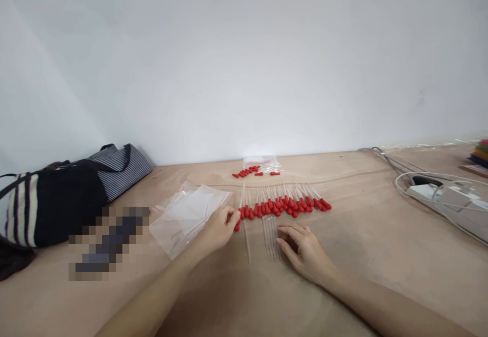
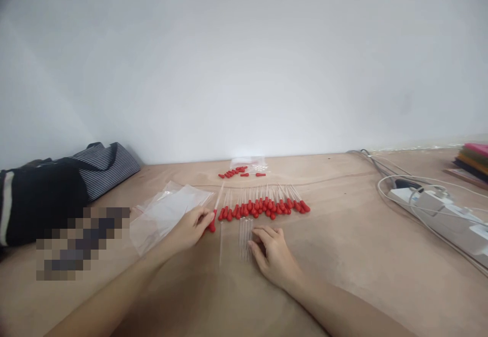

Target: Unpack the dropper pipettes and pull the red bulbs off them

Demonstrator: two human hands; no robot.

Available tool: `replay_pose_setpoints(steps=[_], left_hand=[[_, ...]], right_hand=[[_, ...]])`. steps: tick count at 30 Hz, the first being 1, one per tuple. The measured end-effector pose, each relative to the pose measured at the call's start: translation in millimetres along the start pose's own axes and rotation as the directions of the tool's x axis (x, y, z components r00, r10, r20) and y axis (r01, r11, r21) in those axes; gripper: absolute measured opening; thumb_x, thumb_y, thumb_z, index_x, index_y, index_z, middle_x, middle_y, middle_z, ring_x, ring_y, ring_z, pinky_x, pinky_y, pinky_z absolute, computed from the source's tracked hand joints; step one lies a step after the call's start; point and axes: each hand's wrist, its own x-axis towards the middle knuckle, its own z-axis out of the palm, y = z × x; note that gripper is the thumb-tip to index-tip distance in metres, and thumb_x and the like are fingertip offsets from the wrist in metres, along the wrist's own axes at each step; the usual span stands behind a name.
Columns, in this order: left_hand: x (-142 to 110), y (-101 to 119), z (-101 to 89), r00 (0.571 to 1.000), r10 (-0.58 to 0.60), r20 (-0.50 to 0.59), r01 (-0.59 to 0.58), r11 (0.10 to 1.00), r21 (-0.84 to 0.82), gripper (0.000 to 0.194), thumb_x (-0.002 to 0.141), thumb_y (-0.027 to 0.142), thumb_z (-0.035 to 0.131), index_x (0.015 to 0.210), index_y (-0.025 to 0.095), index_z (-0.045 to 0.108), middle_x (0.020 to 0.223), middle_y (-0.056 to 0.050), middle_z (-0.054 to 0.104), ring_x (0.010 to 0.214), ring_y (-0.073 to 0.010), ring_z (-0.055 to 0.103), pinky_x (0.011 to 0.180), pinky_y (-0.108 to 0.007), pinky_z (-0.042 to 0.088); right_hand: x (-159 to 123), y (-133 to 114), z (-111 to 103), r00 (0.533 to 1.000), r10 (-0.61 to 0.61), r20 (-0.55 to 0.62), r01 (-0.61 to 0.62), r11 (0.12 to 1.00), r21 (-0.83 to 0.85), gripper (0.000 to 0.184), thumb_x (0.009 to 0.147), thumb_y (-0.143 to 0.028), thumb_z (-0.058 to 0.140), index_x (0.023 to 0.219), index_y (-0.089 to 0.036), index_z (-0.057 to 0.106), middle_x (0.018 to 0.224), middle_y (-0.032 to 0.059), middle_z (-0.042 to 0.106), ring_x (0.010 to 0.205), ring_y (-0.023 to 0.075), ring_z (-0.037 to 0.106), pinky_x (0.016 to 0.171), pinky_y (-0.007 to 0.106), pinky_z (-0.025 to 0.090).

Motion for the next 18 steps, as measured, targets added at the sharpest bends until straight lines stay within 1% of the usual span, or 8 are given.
replay_pose_setpoints(steps=[1, 3, 6, 9, 11, 15, 18], left_hand=[[-11, 0, 0.8, 0.999, 0.034, 0.035, -0.035, 0.999, 0.023, 0.032, 0.08, 0.037, 0.038, 0.059, 0.019, 0.053, 0.054, 0.002, 0.055, 0.051, -0.014, 0.052, 0.052, -0.024, 0.039], [-30, -1, 5.3, 0.996, 0.026, 0.086, -0.033, 0.997, 0.071, 0.031, 0.082, 0.037, 0.034, 0.061, 0.019, 0.049, 0.055, 0.003, 0.051, 0.052, -0.0138, 0.049, 0.051, -0.024, 0.038], [-46, -5, 17.0, 0.998, 0.041, 0.052, -0.042, 0.999, 0.012, 0.029, 0.084, 0.034, 0.03, 0.063, 0.019, 0.043, 0.063, 0.001, 0.049, 0.057, -0.0136, 0.048, 0.054, -0.024, 0.04], [-46, -9, 28.8, 0.994, 0.104, 0.011, -0.104, 0.993, -0.063, 0.026, 0.084, 0.031, 0.031, 0.063, 0.019, 0.041, 0.069, 0.0, 0.049, 0.064, -0.014, 0.049, 0.061, -0.026, 0.041], [-42, -10, 34.1, 0.993, 0.121, 0.002, -0.12, 0.988, -0.096, 0.025, 0.084, 0.029, 0.031, 0.063, 0.019, 0.041, 0.071, -0.001, 0.05, 0.068, -0.0146, 0.049, 0.064, -0.027, 0.042], [-38, -7, 40.0, 0.994, 0.106, 0.024, -0.1, 0.981, -0.164, 0.024, 0.085, 0.03, 0.031, 0.066, 0.019, 0.04, 0.072, -0.001, 0.051, 0.069, -0.0149, 0.05, 0.066, -0.027, 0.042], [-39, -4, 42.4, 0.989, 0.139, 0.041, -0.128, 0.971, -0.2, 0.025, 0.086, 0.031, 0.031, 0.065, 0.02, 0.039, 0.075, -0.002, 0.052, 0.075, -0.0156, 0.052, 0.07, -0.028, 0.042]], right_hand=[[0, 0, 0, 1.0, -0.001, -0.001, 0.001, 1.0, -0.004, 0.018, 0.082, -0.022, 0.042, 0.094, -0.018, 0.054, 0.091, 0.0076, 0.063, 0.072, 0.0159, 0.058, 0.07, 0.033, 0.04], [0, 0, 0, 1.0, -0.008, -0.005, 0.008, 1.0, -0.022, 0.017, 0.082, -0.021, 0.042, 0.093, -0.019, 0.055, 0.091, 0.0069, 0.063, 0.073, 0.0157, 0.059, 0.069, 0.032, 0.04], [1, 0, 0, 0.999, -0.028, -0.021, 0.027, 0.998, -0.065, 0.017, 0.081, -0.02, 0.042, 0.093, -0.019, 0.054, 0.092, 0.0058, 0.063, 0.072, 0.0145, 0.059, 0.068, 0.031, 0.04], [0, 1, 1, 0.998, -0.04, -0.041, 0.037, 0.996, -0.081, 0.019, 0.081, -0.02, 0.042, 0.095, -0.019, 0.054, 0.092, 0.0064, 0.063, 0.07, 0.0143, 0.059, 0.067, 0.031, 0.04], [0, 1, 1, 0.998, -0.041, -0.045, 0.038, 0.997, -0.074, 0.019, 0.081, -0.02, 0.041, 0.095, -0.019, 0.054, 0.091, 0.0074, 0.063, 0.07, 0.0151, 0.059, 0.067, 0.031, 0.04], [0, 1, 2, 0.999, -0.032, -0.039, 0.03, 0.998, -0.052, 0.02, 0.081, -0.019, 0.041, 0.096, -0.018, 0.054, 0.092, 0.0072, 0.063, 0.071, 0.0149, 0.058, 0.068, 0.032, 0.039], [0, 2, 2, 0.999, -0.038, -0.039, 0.035, 0.997, -0.069, 0.02, 0.081, -0.018, 0.041, 0.096, -0.018, 0.054, 0.093, 0.0072, 0.062, 0.072, 0.0148, 0.057, 0.068, 0.032, 0.038]])
